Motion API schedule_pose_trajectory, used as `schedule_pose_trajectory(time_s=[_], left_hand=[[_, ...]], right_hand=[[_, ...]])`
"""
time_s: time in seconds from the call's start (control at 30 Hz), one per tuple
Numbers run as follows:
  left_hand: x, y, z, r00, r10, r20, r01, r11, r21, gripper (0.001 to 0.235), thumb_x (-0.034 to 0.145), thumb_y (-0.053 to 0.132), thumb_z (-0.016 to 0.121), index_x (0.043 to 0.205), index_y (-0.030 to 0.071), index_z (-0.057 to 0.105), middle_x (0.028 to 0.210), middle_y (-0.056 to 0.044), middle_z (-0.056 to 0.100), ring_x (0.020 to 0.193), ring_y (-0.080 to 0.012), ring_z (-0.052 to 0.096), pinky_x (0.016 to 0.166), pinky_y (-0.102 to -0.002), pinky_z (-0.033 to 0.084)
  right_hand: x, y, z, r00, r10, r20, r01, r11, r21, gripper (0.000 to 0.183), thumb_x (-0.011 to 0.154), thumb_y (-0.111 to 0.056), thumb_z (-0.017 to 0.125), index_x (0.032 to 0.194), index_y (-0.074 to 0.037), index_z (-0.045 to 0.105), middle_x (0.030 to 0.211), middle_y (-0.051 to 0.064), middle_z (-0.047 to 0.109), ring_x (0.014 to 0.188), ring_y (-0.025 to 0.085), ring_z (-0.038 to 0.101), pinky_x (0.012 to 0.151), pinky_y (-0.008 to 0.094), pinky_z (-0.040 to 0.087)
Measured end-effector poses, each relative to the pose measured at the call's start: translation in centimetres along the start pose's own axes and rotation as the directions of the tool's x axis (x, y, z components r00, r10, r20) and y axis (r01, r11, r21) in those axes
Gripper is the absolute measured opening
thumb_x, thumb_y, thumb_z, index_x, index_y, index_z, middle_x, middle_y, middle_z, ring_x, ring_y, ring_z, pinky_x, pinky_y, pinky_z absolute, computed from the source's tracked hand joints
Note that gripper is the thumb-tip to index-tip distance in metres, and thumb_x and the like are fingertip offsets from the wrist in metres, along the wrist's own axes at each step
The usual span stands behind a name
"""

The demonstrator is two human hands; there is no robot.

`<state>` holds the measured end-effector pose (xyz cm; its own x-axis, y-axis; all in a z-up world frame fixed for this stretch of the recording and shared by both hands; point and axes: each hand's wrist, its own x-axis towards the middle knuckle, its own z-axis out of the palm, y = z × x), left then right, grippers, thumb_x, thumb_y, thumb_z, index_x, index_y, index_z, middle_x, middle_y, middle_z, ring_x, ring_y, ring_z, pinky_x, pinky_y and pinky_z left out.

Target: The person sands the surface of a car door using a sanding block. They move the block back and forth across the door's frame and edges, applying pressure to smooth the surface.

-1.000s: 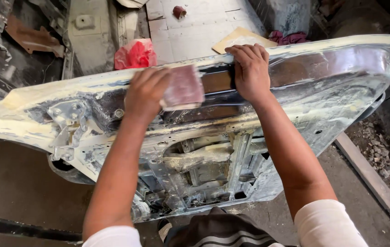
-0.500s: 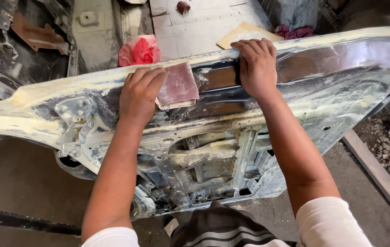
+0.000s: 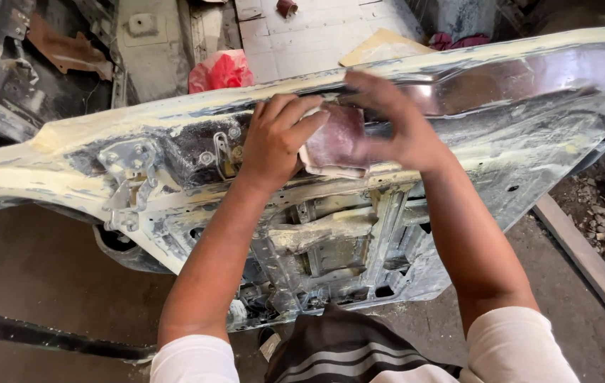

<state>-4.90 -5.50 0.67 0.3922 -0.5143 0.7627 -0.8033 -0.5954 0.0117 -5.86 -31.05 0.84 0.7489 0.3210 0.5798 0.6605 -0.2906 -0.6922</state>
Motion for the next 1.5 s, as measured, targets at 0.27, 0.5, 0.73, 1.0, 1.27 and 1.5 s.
schedule_pose_trajectory(time_s=[0.27, 0.5, 0.73, 1.0, 1.27, 1.5], left_hand=[[-2.4, 0.6, 1.9, 0.928, -0.241, -0.283, 0.133, 0.926, -0.354, 0.054, 0.099, 0.033, 0.073, 0.145, 0.010, 0.056, 0.148, -0.016, 0.054, 0.134, -0.0293, 0.058, 0.116, -0.039, 0.051], [-4.5, 1.1, 2.7, 0.921, -0.383, 0.067, 0.175, 0.254, -0.951, 0.069, 0.100, 0.034, 0.075, 0.157, 0.008, 0.046, 0.145, -0.016, 0.062, 0.135, -0.0249, 0.059, 0.116, -0.041, 0.048], [-5.5, -3.3, 1.7, 0.810, -0.533, 0.244, 0.293, 0.008, -0.956, 0.018, 0.101, 0.016, 0.071, 0.116, 0.006, 0.074, 0.112, -0.014, 0.077, 0.099, -0.0194, 0.073, 0.091, -0.039, 0.061], [-5.9, -5.2, -0.5, 0.812, -0.432, 0.392, 0.290, -0.285, -0.914, 0.028, 0.094, 0.006, 0.072, 0.121, 0.002, 0.073, 0.116, -0.009, 0.076, 0.105, -0.0177, 0.071, 0.095, -0.033, 0.054], [-6.4, -6.0, 0.9, 0.850, -0.320, 0.419, 0.337, -0.282, -0.898, 0.027, 0.095, 0.006, 0.074, 0.121, 0.001, 0.072, 0.117, -0.009, 0.076, 0.105, -0.0170, 0.070, 0.096, -0.032, 0.053], [-2.7, -3.0, -2.0, 0.798, -0.429, 0.423, 0.548, 0.224, -0.806, 0.052, 0.087, 0.015, 0.077, 0.135, 0.005, 0.059, 0.118, -0.010, 0.074, 0.104, -0.0170, 0.072, 0.093, -0.035, 0.058]], right_hand=[[-1.0, -3.0, 4.2, 1.000, 0.018, -0.001, -0.018, 0.993, -0.114, 0.112, 0.067, -0.045, 0.091, 0.158, -0.002, 0.041, 0.152, 0.020, 0.051, 0.144, 0.034, 0.052, 0.123, 0.046, 0.042], [-1.7, -1.1, 6.0, 0.991, 0.008, -0.132, 0.001, 0.997, 0.073, 0.102, 0.081, -0.054, 0.078, 0.161, -0.005, 0.037, 0.155, 0.018, 0.051, 0.144, 0.035, 0.051, 0.123, 0.047, 0.042], [-1.3, 0.3, 3.2, 0.898, 0.434, -0.075, -0.101, 0.368, 0.924, 0.055, 0.087, -0.045, 0.067, 0.123, -0.004, 0.063, 0.116, 0.020, 0.066, 0.105, 0.033, 0.068, 0.085, 0.041, 0.056], [0.0, -0.9, 1.6, 0.955, 0.121, -0.271, -0.044, 0.961, 0.272, 0.062, 0.087, 0.008, 0.062, 0.146, -0.007, 0.047, 0.088, 0.004, 0.060, 0.086, 0.013, 0.063, 0.094, 0.028, 0.047], [0.6, -5.7, 2.4, 0.976, 0.177, 0.127, -0.164, 0.981, -0.102, 0.033, 0.096, -0.010, 0.074, 0.127, -0.005, 0.064, 0.088, 0.007, 0.074, 0.072, 0.013, 0.066, 0.066, 0.030, 0.053], [1.1, -5.7, 2.3, 0.959, 0.266, 0.100, -0.236, 0.941, -0.244, 0.023, 0.097, -0.011, 0.074, 0.118, -0.003, 0.071, 0.101, 0.011, 0.078, 0.092, 0.018, 0.077, 0.077, 0.031, 0.063]])
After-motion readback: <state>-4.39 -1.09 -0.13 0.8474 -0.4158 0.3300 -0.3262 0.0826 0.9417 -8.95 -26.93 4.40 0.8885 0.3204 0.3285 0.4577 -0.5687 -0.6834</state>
